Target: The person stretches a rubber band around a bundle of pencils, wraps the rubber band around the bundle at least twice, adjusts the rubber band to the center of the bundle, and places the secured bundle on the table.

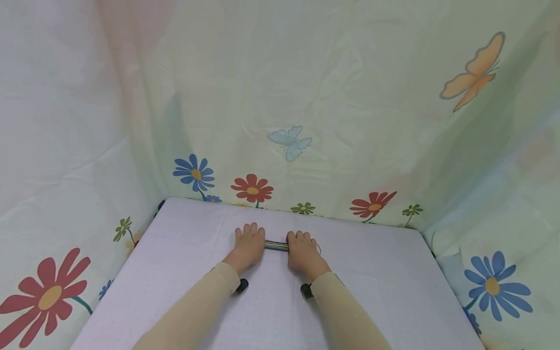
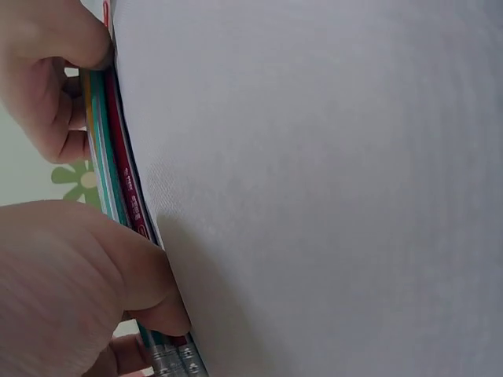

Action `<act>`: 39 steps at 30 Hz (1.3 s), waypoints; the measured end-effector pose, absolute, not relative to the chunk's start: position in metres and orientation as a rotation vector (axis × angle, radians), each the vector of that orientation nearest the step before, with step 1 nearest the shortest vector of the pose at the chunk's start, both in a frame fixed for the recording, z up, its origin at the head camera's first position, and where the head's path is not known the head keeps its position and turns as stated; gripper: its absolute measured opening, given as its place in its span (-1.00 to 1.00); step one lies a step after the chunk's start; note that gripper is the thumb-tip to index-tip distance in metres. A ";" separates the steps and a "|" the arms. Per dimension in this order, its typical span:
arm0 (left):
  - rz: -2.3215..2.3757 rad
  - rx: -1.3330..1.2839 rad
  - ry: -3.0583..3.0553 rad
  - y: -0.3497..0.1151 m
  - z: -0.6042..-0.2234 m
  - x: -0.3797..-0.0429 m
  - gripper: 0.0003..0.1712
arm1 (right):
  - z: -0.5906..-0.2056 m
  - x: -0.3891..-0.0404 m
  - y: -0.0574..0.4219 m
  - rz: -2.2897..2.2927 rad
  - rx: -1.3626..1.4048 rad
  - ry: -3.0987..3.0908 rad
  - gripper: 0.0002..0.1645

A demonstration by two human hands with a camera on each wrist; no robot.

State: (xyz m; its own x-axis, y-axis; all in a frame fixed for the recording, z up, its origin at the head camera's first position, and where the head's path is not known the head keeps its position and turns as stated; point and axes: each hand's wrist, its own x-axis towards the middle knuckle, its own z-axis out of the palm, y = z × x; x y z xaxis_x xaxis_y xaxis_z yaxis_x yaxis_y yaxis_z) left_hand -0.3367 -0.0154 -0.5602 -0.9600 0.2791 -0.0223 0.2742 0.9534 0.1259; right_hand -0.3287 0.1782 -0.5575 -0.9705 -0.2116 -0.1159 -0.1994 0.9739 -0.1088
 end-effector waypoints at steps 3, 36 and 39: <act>0.184 0.423 3.071 -0.014 -0.560 -0.336 -0.68 | -0.557 -0.329 0.177 -0.131 -0.311 2.979 -0.43; 0.172 0.454 3.121 -0.015 -0.564 -0.335 -0.75 | -0.554 -0.322 0.171 0.068 -0.439 3.069 -0.74; 0.131 0.485 3.173 -0.015 -0.563 -0.333 -0.77 | -0.554 -0.323 0.172 0.071 -0.456 3.113 -0.78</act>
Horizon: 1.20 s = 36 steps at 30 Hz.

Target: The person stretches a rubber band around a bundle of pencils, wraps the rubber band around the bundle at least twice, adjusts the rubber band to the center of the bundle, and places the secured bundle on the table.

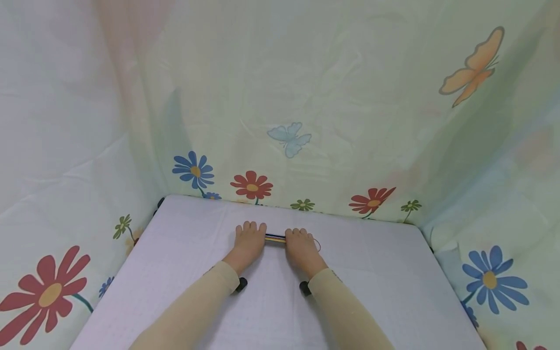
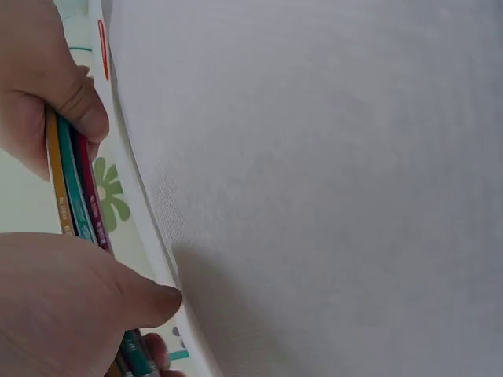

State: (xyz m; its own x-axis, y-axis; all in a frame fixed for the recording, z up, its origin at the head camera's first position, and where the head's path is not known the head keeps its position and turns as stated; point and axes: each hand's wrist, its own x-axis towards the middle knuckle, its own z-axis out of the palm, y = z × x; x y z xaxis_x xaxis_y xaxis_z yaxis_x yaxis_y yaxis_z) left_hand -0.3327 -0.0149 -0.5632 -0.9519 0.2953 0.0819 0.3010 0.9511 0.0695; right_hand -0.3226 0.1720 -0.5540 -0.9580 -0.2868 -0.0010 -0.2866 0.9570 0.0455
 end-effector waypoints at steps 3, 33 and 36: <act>-0.087 -0.473 -2.964 -0.013 -0.561 -0.331 -0.81 | -0.553 -0.323 0.173 -0.083 0.437 -3.079 -0.80; 0.047 -0.511 -2.862 -0.003 -0.551 -0.314 -0.75 | -0.556 -0.313 0.171 -0.038 0.418 -2.933 -0.88; 0.041 -0.492 -2.831 -0.002 -0.549 -0.311 -0.84 | -0.556 -0.312 0.170 -0.019 0.431 -2.906 -0.90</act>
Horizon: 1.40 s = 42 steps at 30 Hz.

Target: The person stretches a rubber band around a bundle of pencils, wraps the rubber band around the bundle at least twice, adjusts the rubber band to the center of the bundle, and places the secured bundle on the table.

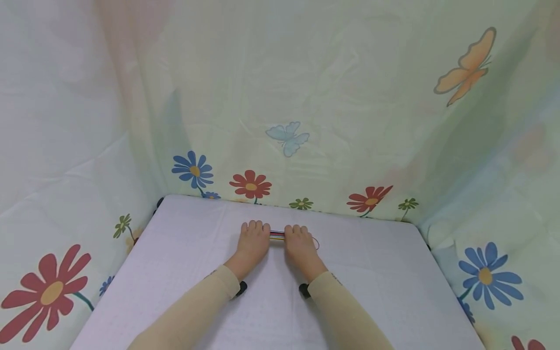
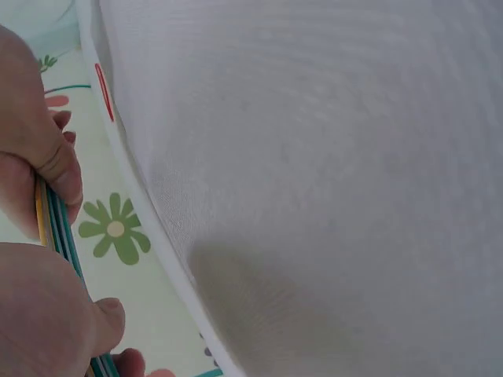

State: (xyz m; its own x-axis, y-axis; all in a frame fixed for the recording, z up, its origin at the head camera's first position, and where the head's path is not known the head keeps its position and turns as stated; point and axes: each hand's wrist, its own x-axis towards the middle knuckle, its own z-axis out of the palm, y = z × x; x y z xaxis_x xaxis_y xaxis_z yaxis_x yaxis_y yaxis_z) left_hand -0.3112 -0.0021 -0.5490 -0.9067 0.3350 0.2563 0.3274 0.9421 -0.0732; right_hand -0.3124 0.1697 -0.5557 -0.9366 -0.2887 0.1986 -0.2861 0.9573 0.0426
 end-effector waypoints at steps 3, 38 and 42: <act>0.034 -0.474 -2.803 -0.002 -0.551 -0.312 -0.88 | -0.554 -0.311 0.168 0.015 0.435 -2.895 -0.88; -0.011 -0.443 -2.890 -0.035 -0.560 -0.320 -0.86 | -0.558 -0.306 0.216 0.056 0.067 -3.146 -0.67; -0.026 -0.442 -2.881 -0.037 -0.561 -0.319 -0.86 | -0.557 -0.305 0.218 0.047 0.043 -3.155 -0.69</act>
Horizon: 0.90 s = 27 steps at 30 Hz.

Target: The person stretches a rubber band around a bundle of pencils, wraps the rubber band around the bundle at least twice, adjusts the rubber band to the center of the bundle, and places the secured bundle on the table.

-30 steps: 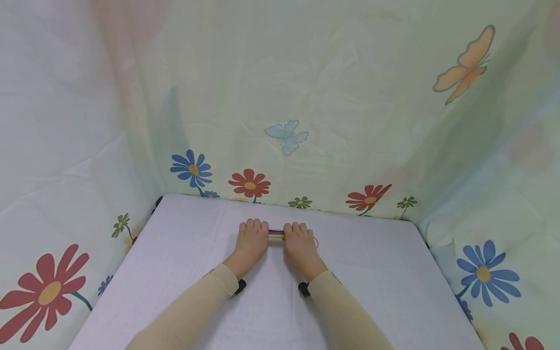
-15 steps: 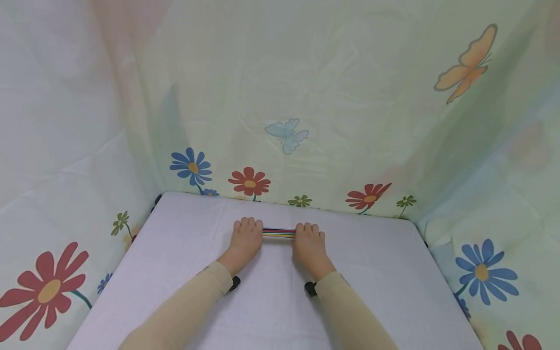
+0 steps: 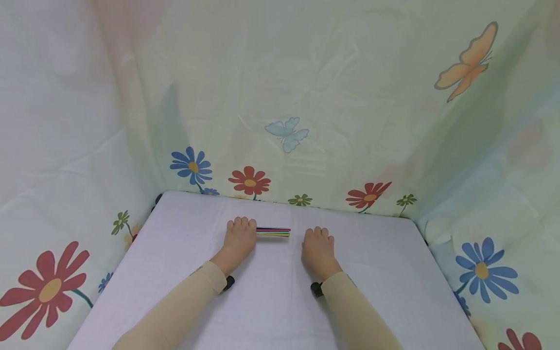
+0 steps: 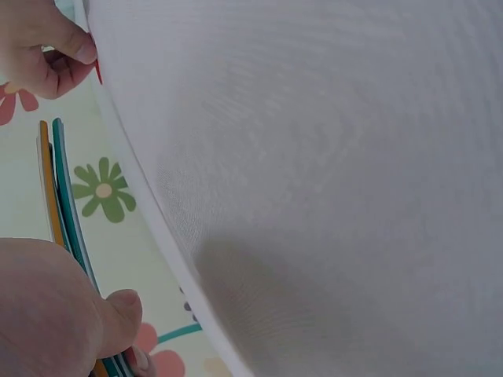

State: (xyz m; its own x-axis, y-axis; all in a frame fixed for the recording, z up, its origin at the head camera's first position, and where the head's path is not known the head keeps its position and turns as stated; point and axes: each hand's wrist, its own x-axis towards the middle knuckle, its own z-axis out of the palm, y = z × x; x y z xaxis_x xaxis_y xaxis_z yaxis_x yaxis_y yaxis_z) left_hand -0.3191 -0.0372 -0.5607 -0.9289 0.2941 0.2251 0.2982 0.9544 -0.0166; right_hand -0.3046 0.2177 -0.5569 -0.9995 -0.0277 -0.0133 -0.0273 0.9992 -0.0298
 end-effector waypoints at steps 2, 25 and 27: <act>-0.027 -0.441 -2.875 -0.038 -0.560 -0.318 -0.86 | -0.556 -0.305 0.218 -0.032 -0.022 3.120 -0.72; -0.027 -0.428 -2.900 -0.039 -0.554 -0.313 -0.84 | -0.541 -0.312 0.224 -0.821 0.149 2.995 -0.81; -0.022 -0.421 -2.905 -0.039 -0.553 -0.312 -0.84 | -0.538 -0.312 0.227 -1.089 0.204 2.894 -0.82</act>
